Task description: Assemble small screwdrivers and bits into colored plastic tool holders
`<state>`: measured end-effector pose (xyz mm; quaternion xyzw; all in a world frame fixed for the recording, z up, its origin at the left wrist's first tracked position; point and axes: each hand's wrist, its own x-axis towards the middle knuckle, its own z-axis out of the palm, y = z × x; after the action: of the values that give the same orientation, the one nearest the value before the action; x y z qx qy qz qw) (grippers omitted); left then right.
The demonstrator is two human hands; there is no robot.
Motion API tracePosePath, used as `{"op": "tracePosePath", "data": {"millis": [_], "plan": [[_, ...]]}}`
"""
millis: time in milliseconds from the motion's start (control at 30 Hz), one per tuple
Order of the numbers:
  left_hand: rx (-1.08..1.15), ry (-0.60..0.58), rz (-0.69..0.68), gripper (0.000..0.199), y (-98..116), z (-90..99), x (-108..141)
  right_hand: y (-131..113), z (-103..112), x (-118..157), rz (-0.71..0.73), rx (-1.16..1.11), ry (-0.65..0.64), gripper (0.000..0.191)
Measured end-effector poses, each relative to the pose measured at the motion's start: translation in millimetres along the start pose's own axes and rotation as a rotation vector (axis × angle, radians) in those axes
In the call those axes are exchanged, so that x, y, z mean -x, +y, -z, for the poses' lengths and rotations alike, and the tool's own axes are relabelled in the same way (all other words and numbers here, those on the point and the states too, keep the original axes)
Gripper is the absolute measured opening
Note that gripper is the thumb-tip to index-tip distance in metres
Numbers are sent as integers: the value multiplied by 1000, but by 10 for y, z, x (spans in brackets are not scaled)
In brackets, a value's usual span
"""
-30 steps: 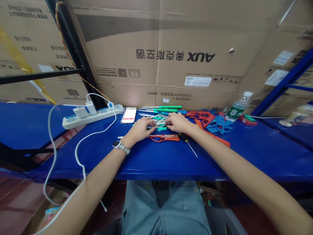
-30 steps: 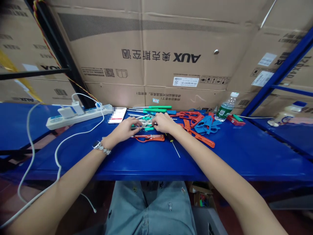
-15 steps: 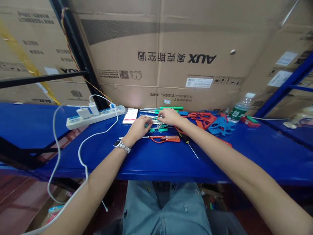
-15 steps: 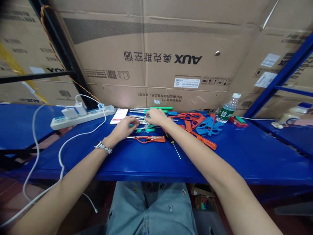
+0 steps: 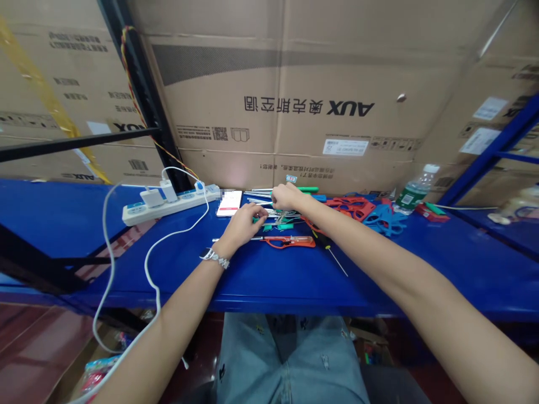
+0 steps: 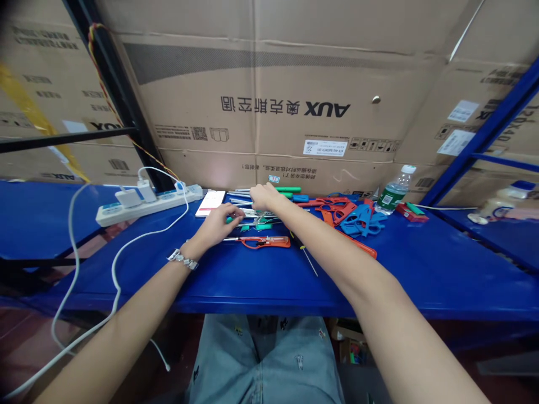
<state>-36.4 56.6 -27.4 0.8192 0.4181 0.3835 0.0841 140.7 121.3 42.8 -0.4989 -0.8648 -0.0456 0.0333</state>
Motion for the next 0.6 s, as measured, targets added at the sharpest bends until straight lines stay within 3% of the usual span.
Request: {"op": "tracePosePath", "data": {"millis": [67,167,267,433,600], "plan": [[28,43,-3,11,21,12,4,75,12,90,0,-95,56,14],[71,130,-25,10,81,23,10,192,-47,354,-40,-619,205,22],[119,147,-85,17,192,12,22,229,-167,689,27,-1011,205,34],[199,21,-224,40,393,-37,47,149,-279,1032,54,-1148,274,48],[143,9,-270,26,448,-29,47,78,-352,1070,46,-1151,251,52]]}}
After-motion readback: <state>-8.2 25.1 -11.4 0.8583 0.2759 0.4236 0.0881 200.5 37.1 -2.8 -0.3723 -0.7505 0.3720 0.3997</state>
